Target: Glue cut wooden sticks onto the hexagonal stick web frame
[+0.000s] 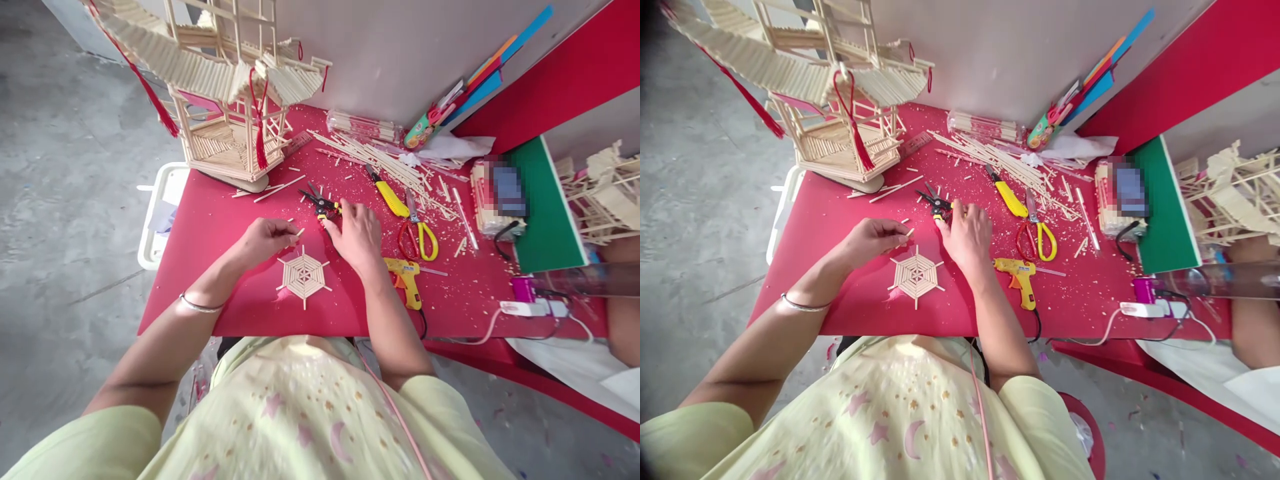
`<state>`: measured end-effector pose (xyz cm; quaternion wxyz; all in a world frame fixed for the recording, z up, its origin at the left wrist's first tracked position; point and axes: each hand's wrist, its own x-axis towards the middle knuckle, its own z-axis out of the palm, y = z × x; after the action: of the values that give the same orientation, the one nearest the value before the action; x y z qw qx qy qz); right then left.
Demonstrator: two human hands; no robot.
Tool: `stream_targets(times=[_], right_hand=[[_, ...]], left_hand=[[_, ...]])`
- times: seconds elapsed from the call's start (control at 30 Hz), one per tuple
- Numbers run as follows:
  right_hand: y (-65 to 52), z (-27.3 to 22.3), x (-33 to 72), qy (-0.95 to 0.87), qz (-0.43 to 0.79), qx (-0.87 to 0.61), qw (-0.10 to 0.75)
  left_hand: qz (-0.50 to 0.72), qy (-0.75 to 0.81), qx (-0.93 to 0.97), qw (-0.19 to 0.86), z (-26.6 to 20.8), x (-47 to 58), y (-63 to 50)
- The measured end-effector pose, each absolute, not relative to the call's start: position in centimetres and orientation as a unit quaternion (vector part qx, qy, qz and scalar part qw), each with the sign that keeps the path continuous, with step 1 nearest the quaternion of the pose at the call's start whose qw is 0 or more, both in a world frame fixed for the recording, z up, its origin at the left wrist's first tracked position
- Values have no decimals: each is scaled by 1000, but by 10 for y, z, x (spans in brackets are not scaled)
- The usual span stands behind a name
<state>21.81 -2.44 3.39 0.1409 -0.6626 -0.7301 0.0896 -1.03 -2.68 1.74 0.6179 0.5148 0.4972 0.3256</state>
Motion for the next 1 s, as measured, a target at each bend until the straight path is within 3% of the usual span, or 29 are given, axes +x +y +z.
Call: stream_targets(times=[0.17,0.3,0.4,0.53,0.6,0.7,0.83,1.0], right_hand=[[-1,40,224,-714,97,-694,5],[11,45,226,-715,118,-689,2],[10,48,232,-673,207,-704,89],[-13,65,233,-554,488,-609,292],[-31,78,229,-517,592,-522,331],[-56,92,220,-506,653,-446,344],[-76,86,209,-565,579,-507,298],[-87,56,193,-680,245,-654,225]], left_hand=[[376,494,451,640,15,-10,-24],[416,491,404,650,16,-11,-22],[443,494,373,648,18,-11,-21],[463,480,370,647,20,-9,-22],[466,474,374,648,21,-7,-23],[476,465,375,646,22,-5,-25],[513,456,376,623,24,-4,-27],[564,423,383,597,23,-1,-30]])
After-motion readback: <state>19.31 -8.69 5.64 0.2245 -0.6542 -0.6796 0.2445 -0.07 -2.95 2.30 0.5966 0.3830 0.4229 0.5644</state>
